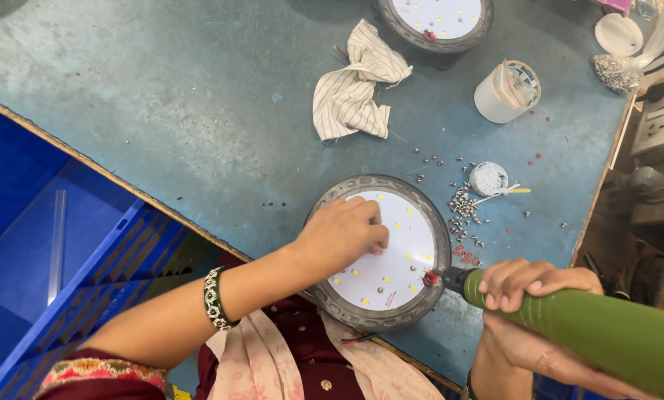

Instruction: The person assembles LED light fixtures by hand. They pick small components from the table, place them onto the circular LED board, and use a green heat gun to secure them in place.

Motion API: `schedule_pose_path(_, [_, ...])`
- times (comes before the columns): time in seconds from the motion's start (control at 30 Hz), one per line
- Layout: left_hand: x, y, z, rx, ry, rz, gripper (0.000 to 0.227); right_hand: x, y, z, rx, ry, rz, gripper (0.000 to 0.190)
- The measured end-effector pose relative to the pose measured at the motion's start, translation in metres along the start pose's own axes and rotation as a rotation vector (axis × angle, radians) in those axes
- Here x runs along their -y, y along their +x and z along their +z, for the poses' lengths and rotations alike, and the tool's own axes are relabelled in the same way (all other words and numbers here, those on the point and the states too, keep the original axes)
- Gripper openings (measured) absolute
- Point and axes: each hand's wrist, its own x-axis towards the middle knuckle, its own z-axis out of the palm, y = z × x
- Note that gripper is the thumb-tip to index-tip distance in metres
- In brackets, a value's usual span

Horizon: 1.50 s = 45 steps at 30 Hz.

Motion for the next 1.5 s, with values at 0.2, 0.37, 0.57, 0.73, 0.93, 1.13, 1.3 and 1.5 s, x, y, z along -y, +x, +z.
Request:
schedule_pose_path(0.2, [0.005,-0.004,-0.002,0.031,-0.138,-0.128,0.006,-0.003,0.007,0.014,0.048,0.016,-0.016,0.107])
schedule_pose_path(0.37, [0.005,0.014,-0.011,0.202,-0.183,-0.227,0.008,-0.026,0.019,0.04,0.12,0.132,0.021,0.115])
schedule_pose_path(0.57, [0.003,0.027,-0.016,0.34,-0.136,-0.287,0.008,-0.038,0.03,0.055,0.084,0.162,0.096,0.12])
schedule_pose_path(0.73, [0.005,0.027,-0.014,0.323,-0.143,-0.278,0.006,-0.038,0.036,0.052,0.085,0.15,0.132,0.118])
schedule_pose_path(0.93, [0.008,0.025,-0.009,0.277,-0.167,-0.267,0.007,-0.04,0.04,0.043,0.067,0.159,0.146,0.117])
schedule_pose_path(1.13, [0.009,0.023,-0.007,0.228,-0.161,-0.233,0.008,-0.039,0.039,0.038,0.056,0.185,0.16,0.117])
schedule_pose_path(1.3, [0.012,0.023,-0.003,0.235,-0.16,-0.231,0.008,-0.04,0.043,0.037,0.083,0.185,0.177,0.117])
schedule_pose_path(1.5, [0.015,0.019,-0.002,0.192,-0.198,-0.203,0.008,-0.043,0.041,0.044,0.082,0.157,0.168,0.117])
